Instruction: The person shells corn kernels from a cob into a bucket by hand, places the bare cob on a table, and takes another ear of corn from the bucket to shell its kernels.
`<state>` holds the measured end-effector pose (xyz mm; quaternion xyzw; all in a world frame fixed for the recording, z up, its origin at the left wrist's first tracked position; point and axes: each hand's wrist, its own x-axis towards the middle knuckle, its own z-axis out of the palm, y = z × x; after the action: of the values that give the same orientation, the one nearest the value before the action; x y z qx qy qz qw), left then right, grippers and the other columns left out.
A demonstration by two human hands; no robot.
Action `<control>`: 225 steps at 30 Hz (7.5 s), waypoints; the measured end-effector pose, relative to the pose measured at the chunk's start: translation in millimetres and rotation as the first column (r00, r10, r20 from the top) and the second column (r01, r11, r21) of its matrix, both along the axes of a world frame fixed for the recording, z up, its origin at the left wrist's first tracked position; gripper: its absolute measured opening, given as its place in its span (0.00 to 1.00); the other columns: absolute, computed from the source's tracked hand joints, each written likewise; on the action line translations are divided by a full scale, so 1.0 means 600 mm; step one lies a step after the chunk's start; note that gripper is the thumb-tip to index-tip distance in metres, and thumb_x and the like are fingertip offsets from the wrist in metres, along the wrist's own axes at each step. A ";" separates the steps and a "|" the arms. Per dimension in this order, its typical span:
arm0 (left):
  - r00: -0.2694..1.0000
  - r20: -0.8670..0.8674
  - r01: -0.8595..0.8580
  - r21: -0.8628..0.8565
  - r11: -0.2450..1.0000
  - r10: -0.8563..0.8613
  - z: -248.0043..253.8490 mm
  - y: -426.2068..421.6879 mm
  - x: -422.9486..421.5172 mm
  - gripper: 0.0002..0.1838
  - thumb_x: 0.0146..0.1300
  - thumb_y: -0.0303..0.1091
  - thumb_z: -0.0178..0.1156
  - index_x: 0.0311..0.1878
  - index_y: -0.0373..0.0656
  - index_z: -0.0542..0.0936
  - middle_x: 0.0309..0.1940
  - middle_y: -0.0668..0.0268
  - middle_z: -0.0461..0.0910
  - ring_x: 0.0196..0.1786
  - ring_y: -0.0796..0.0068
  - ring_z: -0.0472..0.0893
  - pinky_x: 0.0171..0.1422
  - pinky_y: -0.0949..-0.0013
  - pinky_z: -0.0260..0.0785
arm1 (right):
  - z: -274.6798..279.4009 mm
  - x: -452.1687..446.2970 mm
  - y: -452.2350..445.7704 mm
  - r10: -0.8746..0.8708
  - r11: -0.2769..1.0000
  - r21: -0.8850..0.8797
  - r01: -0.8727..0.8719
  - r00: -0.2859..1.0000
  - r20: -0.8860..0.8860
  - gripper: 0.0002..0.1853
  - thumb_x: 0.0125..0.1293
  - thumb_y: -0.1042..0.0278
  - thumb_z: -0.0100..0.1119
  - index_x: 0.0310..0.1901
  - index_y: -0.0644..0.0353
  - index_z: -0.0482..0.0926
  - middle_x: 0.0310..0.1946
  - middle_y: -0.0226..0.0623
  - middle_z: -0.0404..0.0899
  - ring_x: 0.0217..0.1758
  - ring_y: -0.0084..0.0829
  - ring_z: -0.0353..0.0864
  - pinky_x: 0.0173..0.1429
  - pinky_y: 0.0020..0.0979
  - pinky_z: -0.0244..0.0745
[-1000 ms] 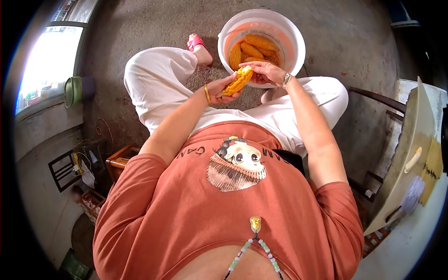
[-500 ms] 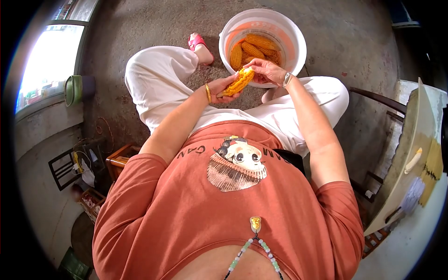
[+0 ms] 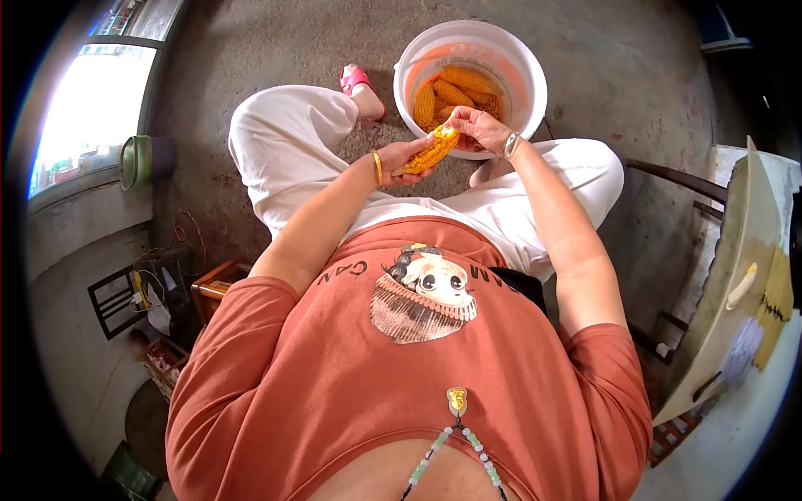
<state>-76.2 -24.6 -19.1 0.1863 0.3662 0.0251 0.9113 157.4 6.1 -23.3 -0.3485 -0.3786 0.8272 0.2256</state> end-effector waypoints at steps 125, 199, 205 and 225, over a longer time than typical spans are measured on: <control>0.871 -0.489 0.313 0.469 0.826 -0.052 0.025 0.015 0.054 0.12 0.43 0.33 0.68 0.28 0.40 0.75 0.14 0.66 0.72 0.11 0.77 0.69 0.12 0.72 0.56 | 0.011 -0.003 -0.001 -0.066 0.940 0.338 -0.040 0.953 0.295 0.11 0.69 0.58 0.53 0.36 0.57 0.76 0.29 0.21 0.72 0.32 0.15 0.68 0.38 0.20 0.67; 0.983 -0.174 -0.008 0.297 0.955 0.062 0.020 0.005 0.030 0.15 0.56 0.43 0.61 0.35 0.39 0.76 0.19 0.66 0.75 0.14 0.79 0.70 0.16 0.77 0.58 | -0.007 0.008 0.009 -0.098 0.995 0.018 0.096 0.979 0.181 0.11 0.70 0.61 0.48 0.40 0.56 0.78 0.29 0.23 0.74 0.31 0.16 0.71 0.38 0.20 0.71; 0.983 -0.127 -0.090 0.289 0.953 0.131 0.014 0.003 0.025 0.17 0.55 0.44 0.63 0.38 0.41 0.74 0.21 0.66 0.76 0.17 0.79 0.72 0.18 0.77 0.60 | 0.000 0.014 0.014 -0.035 0.999 -0.021 0.038 0.989 0.144 0.09 0.67 0.61 0.53 0.40 0.55 0.78 0.29 0.23 0.74 0.31 0.15 0.71 0.37 0.19 0.70; 0.968 -0.148 -0.136 0.375 0.917 0.204 0.007 -0.002 0.033 0.16 0.54 0.44 0.64 0.36 0.41 0.75 0.20 0.66 0.75 0.16 0.80 0.72 0.18 0.77 0.58 | -0.038 0.000 0.008 -0.266 0.960 0.159 0.229 0.924 0.274 0.09 0.67 0.59 0.53 0.36 0.56 0.75 0.25 0.25 0.75 0.25 0.16 0.70 0.30 0.20 0.69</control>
<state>-56.6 -25.9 -14.8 0.3196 0.4528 0.1542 0.8179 157.3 11.0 -46.1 -0.4976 -0.4115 0.7060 0.2910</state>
